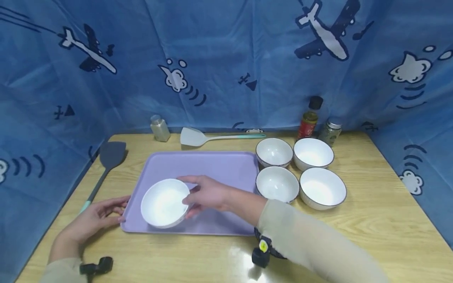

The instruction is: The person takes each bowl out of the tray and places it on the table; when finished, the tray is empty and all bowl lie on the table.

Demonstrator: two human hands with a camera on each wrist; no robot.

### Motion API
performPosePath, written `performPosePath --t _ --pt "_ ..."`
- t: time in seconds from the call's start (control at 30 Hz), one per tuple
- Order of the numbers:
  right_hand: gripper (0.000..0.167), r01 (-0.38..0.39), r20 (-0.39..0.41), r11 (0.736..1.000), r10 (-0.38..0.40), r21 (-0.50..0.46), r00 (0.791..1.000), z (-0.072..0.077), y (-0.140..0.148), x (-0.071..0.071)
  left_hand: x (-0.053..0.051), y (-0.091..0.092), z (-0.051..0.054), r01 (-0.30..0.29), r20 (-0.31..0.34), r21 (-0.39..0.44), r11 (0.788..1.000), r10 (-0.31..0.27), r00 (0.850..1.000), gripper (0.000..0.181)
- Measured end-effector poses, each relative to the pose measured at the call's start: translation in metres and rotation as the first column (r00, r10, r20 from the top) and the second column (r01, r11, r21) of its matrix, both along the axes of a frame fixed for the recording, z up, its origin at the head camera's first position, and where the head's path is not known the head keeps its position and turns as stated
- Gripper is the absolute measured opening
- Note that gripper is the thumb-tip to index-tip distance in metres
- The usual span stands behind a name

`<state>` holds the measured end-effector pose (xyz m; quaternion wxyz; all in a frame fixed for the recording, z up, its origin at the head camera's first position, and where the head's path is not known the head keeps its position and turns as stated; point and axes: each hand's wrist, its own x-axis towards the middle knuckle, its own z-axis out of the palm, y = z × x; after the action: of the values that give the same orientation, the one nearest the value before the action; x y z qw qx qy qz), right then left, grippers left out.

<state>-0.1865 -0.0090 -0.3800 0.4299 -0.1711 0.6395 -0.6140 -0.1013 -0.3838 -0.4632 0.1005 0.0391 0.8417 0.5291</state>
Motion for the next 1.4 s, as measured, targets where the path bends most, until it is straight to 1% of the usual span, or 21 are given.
performPosePath --t 0.17,0.3,0.57,0.77,0.93,1.07,1.2,1.3,1.4 --pt "0.071 0.008 -0.015 1.000 -0.008 0.008 1.000 0.008 0.021 0.007 0.001 0.000 -0.002 0.001 0.010 0.003 1.000 -0.001 1.000 0.067" --pt "0.070 0.018 -0.039 1.000 -0.017 0.014 0.999 0.016 0.039 0.011 0.000 0.000 -0.002 0.007 0.003 0.012 1.000 -0.007 1.000 0.067" --pt "0.069 0.005 -0.088 1.000 -0.003 0.030 0.996 0.031 0.082 0.016 -0.002 0.000 0.000 0.012 -0.001 0.029 1.000 -0.012 1.000 0.065" --pt "0.067 -0.021 -0.150 0.999 0.027 0.039 0.988 0.035 0.116 0.021 -0.001 -0.001 0.001 0.020 -0.002 0.040 0.999 -0.020 1.000 0.065" --pt "0.065 -0.027 -0.212 0.998 0.039 0.062 0.977 0.040 0.147 0.026 -0.001 -0.001 -0.003 0.021 -0.007 0.037 0.999 -0.021 1.000 0.063" --pt "0.064 0.001 -0.242 0.998 0.015 0.068 0.970 0.043 0.170 0.032 -0.001 -0.001 -0.002 0.021 -0.023 0.028 0.999 -0.020 1.000 0.062" --pt "0.063 0.017 -0.270 0.998 0.001 0.067 0.963 0.044 0.195 0.037 -0.001 0.001 -0.002 0.024 -0.017 0.039 0.999 -0.024 1.000 0.062" --pt "0.061 0.022 -0.291 0.997 0.001 0.076 0.957 0.043 0.214 0.038 0.000 0.001 -0.002 0.013 -0.010 0.031 0.999 -0.013 1.000 0.062" --pt "0.061 0.048 -0.283 0.994 -0.017 0.103 0.959 0.040 0.235 0.039 0.000 0.001 -0.001 0.003 -0.001 0.024 1.000 -0.003 1.000 0.063"
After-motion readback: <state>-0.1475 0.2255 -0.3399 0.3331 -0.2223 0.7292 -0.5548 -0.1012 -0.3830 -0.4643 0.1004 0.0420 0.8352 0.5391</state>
